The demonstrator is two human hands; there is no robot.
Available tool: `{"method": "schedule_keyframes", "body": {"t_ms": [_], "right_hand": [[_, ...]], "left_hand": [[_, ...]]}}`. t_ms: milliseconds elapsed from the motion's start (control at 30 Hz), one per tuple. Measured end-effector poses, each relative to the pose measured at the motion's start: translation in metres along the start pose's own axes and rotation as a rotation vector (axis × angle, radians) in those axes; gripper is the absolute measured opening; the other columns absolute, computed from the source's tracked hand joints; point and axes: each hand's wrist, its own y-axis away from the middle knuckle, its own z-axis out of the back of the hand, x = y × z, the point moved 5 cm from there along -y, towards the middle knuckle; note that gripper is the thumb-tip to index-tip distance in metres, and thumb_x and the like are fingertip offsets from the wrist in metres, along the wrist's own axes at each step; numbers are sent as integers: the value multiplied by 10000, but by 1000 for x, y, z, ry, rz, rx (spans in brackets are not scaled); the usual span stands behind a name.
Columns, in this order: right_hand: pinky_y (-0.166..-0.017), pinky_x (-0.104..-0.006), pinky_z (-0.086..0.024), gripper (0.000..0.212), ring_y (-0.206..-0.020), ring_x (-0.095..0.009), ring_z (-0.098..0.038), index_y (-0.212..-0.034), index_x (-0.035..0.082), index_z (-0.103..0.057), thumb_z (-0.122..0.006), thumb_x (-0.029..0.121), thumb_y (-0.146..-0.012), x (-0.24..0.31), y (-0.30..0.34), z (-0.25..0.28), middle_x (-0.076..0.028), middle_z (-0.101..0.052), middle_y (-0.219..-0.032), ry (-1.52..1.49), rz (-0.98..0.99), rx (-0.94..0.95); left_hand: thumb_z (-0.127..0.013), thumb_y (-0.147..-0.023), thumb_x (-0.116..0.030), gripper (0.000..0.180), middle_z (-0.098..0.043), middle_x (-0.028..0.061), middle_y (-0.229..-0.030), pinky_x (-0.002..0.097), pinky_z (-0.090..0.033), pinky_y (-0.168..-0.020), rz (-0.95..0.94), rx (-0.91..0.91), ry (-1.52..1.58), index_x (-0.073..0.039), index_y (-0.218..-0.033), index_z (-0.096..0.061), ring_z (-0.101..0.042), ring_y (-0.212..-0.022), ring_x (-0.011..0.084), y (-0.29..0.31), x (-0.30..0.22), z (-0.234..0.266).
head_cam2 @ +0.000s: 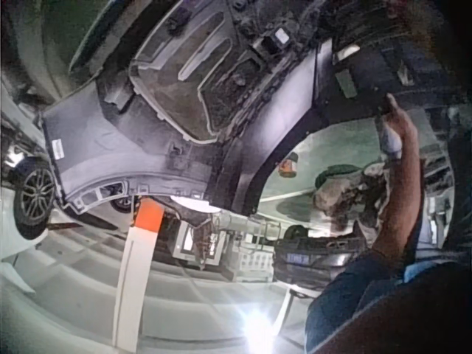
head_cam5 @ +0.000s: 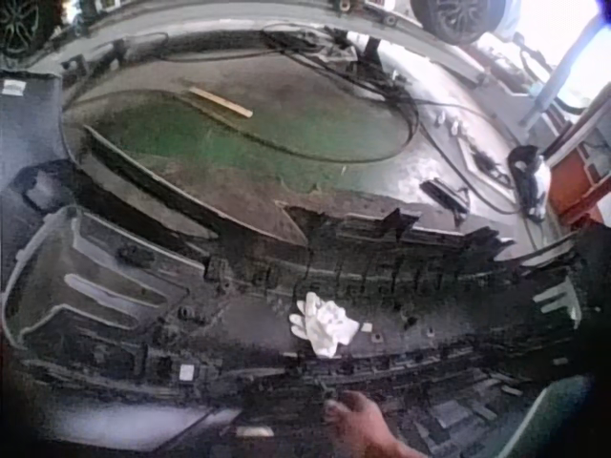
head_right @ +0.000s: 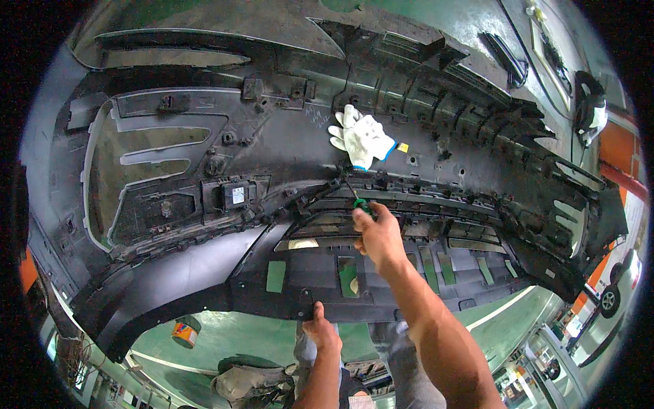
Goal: The person uses a screwdriver to fasten plastic clips into a car bumper, then picks up a chrome trim piece and positions it along the bumper edge. The work is performed in a workshop with other vehicle parts visible nearby.
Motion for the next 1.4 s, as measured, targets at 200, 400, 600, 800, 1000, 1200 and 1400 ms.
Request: {"method": "schedule_keyframes", "body": {"t_ms": [200, 400, 600, 800, 1000, 1200, 1400], "right_hand": [[-756, -486, -574, 441, -888, -393, -718, -1349, 61, -555, -604, 236, -948, 12, 11, -11, -263, -706, -1023, 1028, 342, 51], [-480, -240, -345, 461, -582, -77, -432, -1382, 36, -570, -626, 285, -998, -14, -12, 6, -36, -610, -829, -347, -217, 25], [-634, -474, -532, 469, -764, -374, -682, -1334, 24, -576, -652, 281, -949, 25, 8, 1, -195, -661, -1004, 875, 593, -116], [-713, -511, -543, 444, -856, -463, -688, -1324, 45, -578, -641, 265, -943, 23, 0, -12, -233, -676, -947, 733, 346, -20], [-679, -390, -545, 525, -857, -285, -695, -1340, 10, -571, -658, 372, -969, 8, -11, 4, -148, -717, -1072, -37, -44, 29], [-888, -531, -527, 510, -1002, -479, -675, -1335, 49, -594, -637, 393, -961, 13, 4, -5, -295, -700, -1078, 552, 209, -26], [-509, -283, -420, 505, -560, -105, -506, -1409, 21, -536, -621, 308, -1003, -3, 11, 8, -47, -603, -829, -184, -93, -68]], "left_hand": [[-850, -839, -249, 472, -694, 76, -1141, 397, -468, -813, 14, -10, -4, 36, -1160, -653, -609, -913, 213, -7, 12, 8], [-762, -907, -188, 393, -673, 99, -1210, 420, -512, -880, 12, 7, -41, 12, -1219, -630, -637, -1008, 245, -1, 5, 2], [-771, -898, -192, 424, -669, 98, -1224, 406, -487, -890, 20, 48, -3, 18, -1236, -624, -624, -1015, 231, -8, 10, 3], [-812, -852, -263, 464, -702, 90, -1130, 390, -487, -788, -9, -65, -87, 40, -1167, -657, -625, -899, 211, 0, 6, 5], [-755, -918, -169, 350, -676, 92, -1210, 388, -497, -926, 62, 25, -58, 9, -1199, -646, -630, -1054, 231, 0, 2, -1], [-751, -918, -166, 356, -678, 78, -1211, 393, -504, -910, -7, 35, -18, 3, -1213, -645, -634, -1039, 224, -3, 3, 0], [-838, -835, -243, 529, -684, 103, -1216, 414, -493, -871, 91, -17, -61, 31, -1236, -627, -632, -998, 252, -8, 12, 8]]}}
